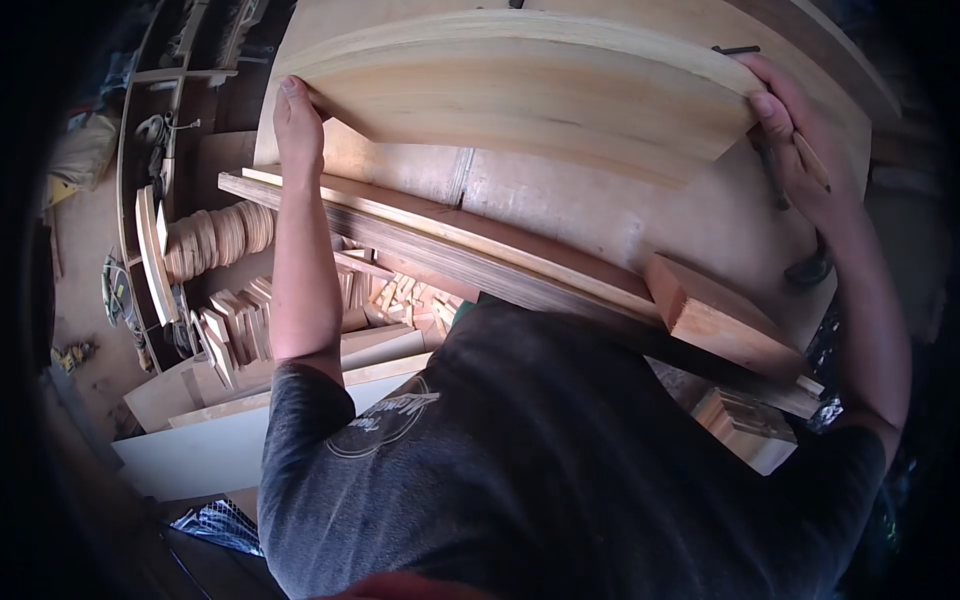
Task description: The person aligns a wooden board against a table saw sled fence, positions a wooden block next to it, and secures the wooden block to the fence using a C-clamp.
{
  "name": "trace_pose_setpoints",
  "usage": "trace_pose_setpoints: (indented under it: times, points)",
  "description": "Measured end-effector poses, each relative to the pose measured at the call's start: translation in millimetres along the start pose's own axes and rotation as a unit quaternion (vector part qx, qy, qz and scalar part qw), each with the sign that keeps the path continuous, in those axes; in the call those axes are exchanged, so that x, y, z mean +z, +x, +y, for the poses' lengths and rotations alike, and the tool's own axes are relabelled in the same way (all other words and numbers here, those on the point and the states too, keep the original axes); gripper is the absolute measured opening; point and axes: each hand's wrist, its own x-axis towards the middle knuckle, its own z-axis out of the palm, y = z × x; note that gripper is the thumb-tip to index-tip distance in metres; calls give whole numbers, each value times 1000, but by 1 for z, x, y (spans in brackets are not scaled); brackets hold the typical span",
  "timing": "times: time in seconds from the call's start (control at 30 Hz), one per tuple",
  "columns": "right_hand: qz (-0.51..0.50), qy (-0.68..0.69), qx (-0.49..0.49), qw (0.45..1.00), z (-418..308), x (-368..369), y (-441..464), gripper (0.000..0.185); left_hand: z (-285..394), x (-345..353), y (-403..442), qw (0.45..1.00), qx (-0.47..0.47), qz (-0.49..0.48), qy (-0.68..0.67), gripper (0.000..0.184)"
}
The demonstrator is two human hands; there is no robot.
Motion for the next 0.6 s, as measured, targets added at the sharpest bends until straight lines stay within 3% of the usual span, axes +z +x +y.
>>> trace_pose_setpoints:
  times: [0.17, 0.23, 0.33, 0.43, 0.5, 0.53, 0.6]
  points:
    - [-14, -24, 34, 999, 45, -12, -1, 46, -6, 17, 4, 995, -3, -43, 85, 51]
    - [-5, 39, 56, 998, 55, -11, -1, 46, -6, 20, 5, 996, -10, -48, 79, 48]
    - [15, 30, -24, 999, 66, -6, 4, 48, -7, 22, 5, 993, -17, -109, 30, 44]
    - [55, -6, -7, 998, 76, 9, 9, 50, -8, 15, -6, 990, -24, -127, -60, 40]
    - [55, 15, 1, 998, 79, 11, 11, 50, -23, -8, -8, 968, -24, -191, 164, 38]
    - [57, 34, 10, 998, 81, 11, 12, 50, -21, -19, -9, 920, -70, -268, 276, 37]
    - [64, 21, -6, 998, 84, 11, 10, 50, -13, -26, -29, 867, -109, -441, 207, 37]
